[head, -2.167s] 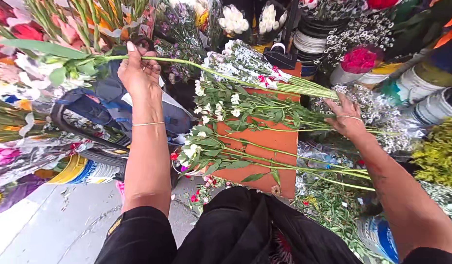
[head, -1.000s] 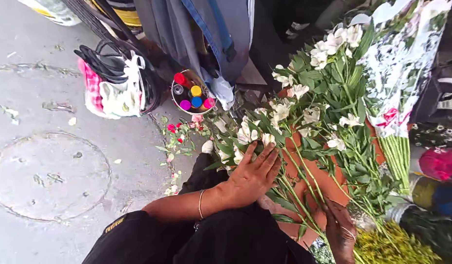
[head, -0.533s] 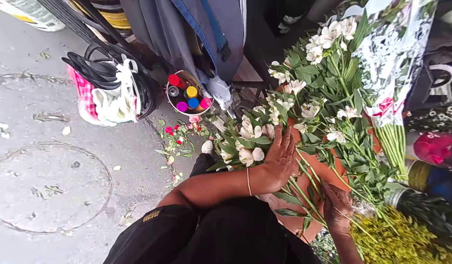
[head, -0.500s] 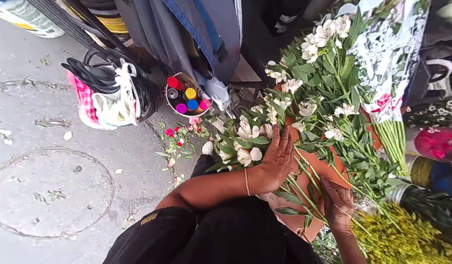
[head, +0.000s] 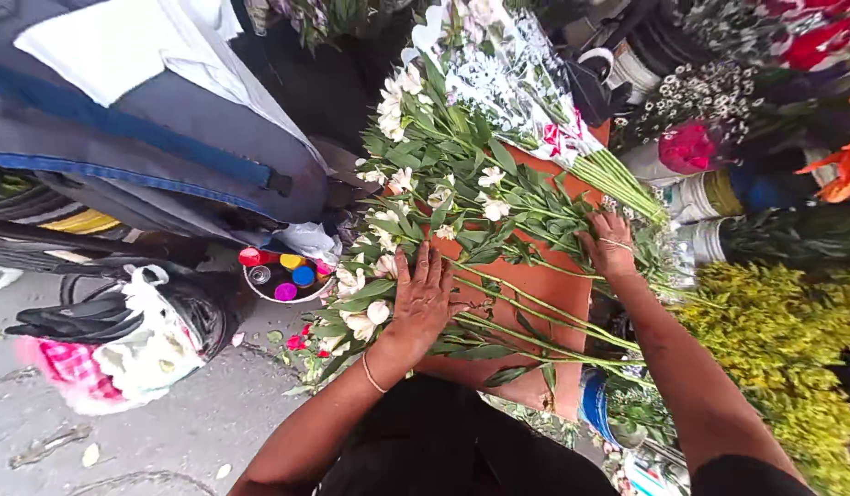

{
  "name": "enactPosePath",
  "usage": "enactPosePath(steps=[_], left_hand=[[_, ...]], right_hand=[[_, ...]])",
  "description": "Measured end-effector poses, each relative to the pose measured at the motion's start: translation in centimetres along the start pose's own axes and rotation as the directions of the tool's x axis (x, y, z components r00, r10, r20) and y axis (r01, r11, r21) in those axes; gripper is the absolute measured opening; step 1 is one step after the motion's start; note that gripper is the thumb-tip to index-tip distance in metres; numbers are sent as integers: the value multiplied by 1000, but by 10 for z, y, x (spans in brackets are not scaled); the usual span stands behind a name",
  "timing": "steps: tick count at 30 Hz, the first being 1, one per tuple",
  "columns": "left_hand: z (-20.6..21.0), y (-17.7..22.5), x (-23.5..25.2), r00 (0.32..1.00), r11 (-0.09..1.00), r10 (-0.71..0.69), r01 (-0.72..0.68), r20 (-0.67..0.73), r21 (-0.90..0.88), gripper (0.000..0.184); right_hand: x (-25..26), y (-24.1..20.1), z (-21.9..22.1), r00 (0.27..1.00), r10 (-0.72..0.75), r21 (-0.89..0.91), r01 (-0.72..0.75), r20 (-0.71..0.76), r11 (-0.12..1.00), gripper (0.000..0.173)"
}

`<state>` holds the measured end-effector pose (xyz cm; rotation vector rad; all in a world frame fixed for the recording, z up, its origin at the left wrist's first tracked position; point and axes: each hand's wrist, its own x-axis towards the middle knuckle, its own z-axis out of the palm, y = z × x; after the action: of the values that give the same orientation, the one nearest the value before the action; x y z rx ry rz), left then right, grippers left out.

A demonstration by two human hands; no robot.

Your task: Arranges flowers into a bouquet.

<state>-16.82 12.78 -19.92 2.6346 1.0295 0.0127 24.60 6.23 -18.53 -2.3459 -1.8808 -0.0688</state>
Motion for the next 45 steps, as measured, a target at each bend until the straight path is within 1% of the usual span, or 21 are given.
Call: enactPosePath(steps=[2, 4, 8, 10, 12, 14, 17, 18, 20, 22, 24, 26, 29, 32, 34, 36, 38, 39, 41, 43, 45], left_hand=[[1, 0, 0, 1000, 1000, 8, -7, -16, 16, 83], [-3, 1, 0, 999, 1000, -6, 5, 44, 13, 82], [-7, 3, 1, 996, 1000, -21, 19, 90, 22, 82], [-9, 5, 2, 992, 999, -31, 27, 120, 42, 82], [-10, 6, 2, 992, 999, -31, 26, 124, 46, 83], [-11, 6, 2, 991, 999, -35, 29, 129, 43, 83], [-16, 8, 5, 987, 998, -44, 36, 157, 54, 83], [-19, 9, 6, 984, 997, -50, 39, 174, 64, 84], [-23, 14, 7, 974, 995, -73, 56, 215, 86, 85], [-24, 17, 7, 966, 990, -98, 70, 241, 123, 87], [-26, 19, 9, 964, 987, -106, 73, 245, 141, 87], [-28, 18, 12, 958, 986, -109, 71, 264, 151, 87], [-31, 18, 12, 947, 985, -112, 66, 301, 159, 86], [-36, 24, 12, 944, 981, -130, 78, 305, 178, 87], [-37, 34, 4, 989, 995, -47, 34, 141, 92, 90], [-44, 50, 6, 982, 991, 78, -96, -175, -98, 89], [-59, 75, 13, 918, 876, 55, -233, -392, -423, 75], [-68, 88, 19, 894, 717, -10, -306, -449, -627, 66], [-91, 116, 31, 873, 178, -200, -414, -445, -893, 46], [-111, 134, 37, 852, -156, -290, -490, -435, -857, 36], [-121, 147, 34, 845, -267, -301, -521, -443, -811, 33]], right_hand=[[-2, 3, -4, 981, -159, -62, 154, -107, 986, 26], [-7, 4, -8, 966, -186, -71, 176, -182, 982, 26], [-9, 16, -9, 984, -142, 82, 133, 109, 988, 51], [-7, 28, -13, 975, -167, 100, 154, 143, 983, 55], [-2, 31, -31, 984, -162, 139, 151, 72, 979, 54], [3, 25, -59, 977, -187, 170, 203, -103, 964, 39], [17, 8, -108, 912, -260, 112, 308, -318, 945, 23], [21, 7, -116, 915, -267, 108, 311, -301, 944, 20], [26, 13, -108, 966, -231, 125, 245, -114, 961, 30], [22, 30, -69, 980, -178, 100, 170, 86, 980, 41], [14, 37, -37, 986, -90, 87, 78, 140, 993, 36], [8, 35, -25, 1000, 2, 163, 2, -29, 987, 26], [4, 18, -43, 948, 22, 199, 44, -318, 979, 25], [1, -5, -76, 900, 16, 195, 77, -435, 978, 28], [-4, -21, -84, 844, -22, 183, 141, -536, 973, 25], [-4, -44, -99, 710, -127, 86, 257, -693, 963, 21], [-11, -80, -116, 595, -250, -50, 331, -764, 942, 24], [-17, -100, -123, 576, -296, -96, 350, -762, 932, 26], [-33, -136, -133, 582, -335, -130, 366, -741, 922, 22], [-52, -156, -141, 635, -309, -115, 327, -708, 938, 19], [-71, -155, -147, 687, -243, -115, 227, -685, 967, 20]])
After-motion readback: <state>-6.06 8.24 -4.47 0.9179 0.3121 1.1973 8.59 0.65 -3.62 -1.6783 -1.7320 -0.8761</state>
